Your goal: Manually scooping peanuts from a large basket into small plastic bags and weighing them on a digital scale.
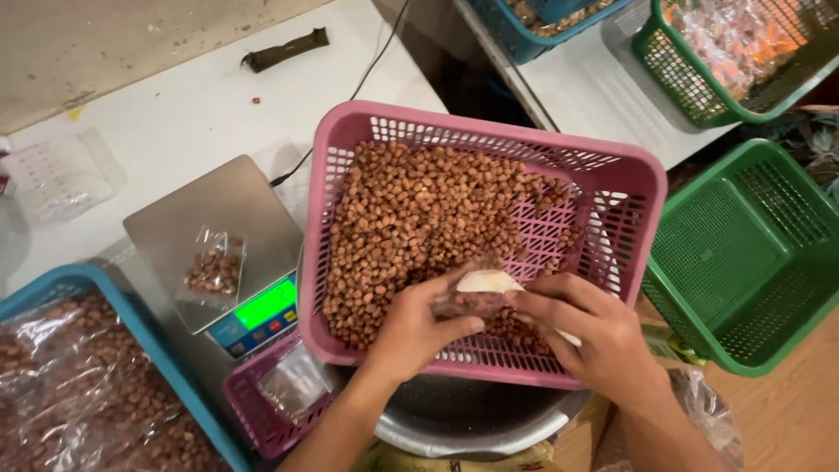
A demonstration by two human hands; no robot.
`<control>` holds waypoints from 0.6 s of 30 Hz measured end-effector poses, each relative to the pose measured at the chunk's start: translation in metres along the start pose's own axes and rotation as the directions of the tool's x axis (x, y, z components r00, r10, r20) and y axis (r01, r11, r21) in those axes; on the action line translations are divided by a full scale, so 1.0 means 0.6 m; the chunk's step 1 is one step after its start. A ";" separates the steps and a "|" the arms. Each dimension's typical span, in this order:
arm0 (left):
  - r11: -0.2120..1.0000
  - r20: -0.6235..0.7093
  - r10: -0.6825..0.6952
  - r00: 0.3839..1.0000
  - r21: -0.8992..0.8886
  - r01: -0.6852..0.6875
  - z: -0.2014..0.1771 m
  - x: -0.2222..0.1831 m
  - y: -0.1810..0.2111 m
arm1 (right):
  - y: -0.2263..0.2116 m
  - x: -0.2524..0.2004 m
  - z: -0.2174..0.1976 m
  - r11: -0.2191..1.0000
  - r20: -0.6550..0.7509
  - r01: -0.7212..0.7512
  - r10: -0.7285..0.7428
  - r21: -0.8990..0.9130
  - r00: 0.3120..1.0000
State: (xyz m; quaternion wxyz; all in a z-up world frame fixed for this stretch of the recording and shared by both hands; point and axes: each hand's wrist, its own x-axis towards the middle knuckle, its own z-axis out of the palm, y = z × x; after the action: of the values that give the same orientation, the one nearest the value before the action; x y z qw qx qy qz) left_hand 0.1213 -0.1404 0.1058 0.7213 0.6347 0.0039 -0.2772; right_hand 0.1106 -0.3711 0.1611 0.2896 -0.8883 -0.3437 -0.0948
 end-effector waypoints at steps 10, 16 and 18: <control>0.994 -0.182 0.099 0.978 -0.036 -0.107 0.002 -0.018 -0.018 | -0.008 -0.040 0.004 0.974 -0.406 -0.174 0.219 0.145 0.887; 0.984 -0.215 0.069 0.974 -0.144 -0.101 -0.030 -0.065 0.001 | -0.011 -0.047 0.019 0.931 -0.343 -0.359 0.358 0.064 0.868; 0.997 -0.234 0.061 0.970 0.066 -0.047 -0.050 -0.090 0.011 | -0.010 -0.045 0.026 0.939 -0.323 -0.340 0.336 0.048 0.885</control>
State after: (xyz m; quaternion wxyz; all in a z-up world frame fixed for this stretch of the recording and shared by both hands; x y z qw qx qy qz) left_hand 0.0887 -0.0911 0.1250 0.7037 0.6842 0.0640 -0.1803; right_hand 0.0862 -0.3735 0.1410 0.3501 -0.9079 -0.1306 -0.1901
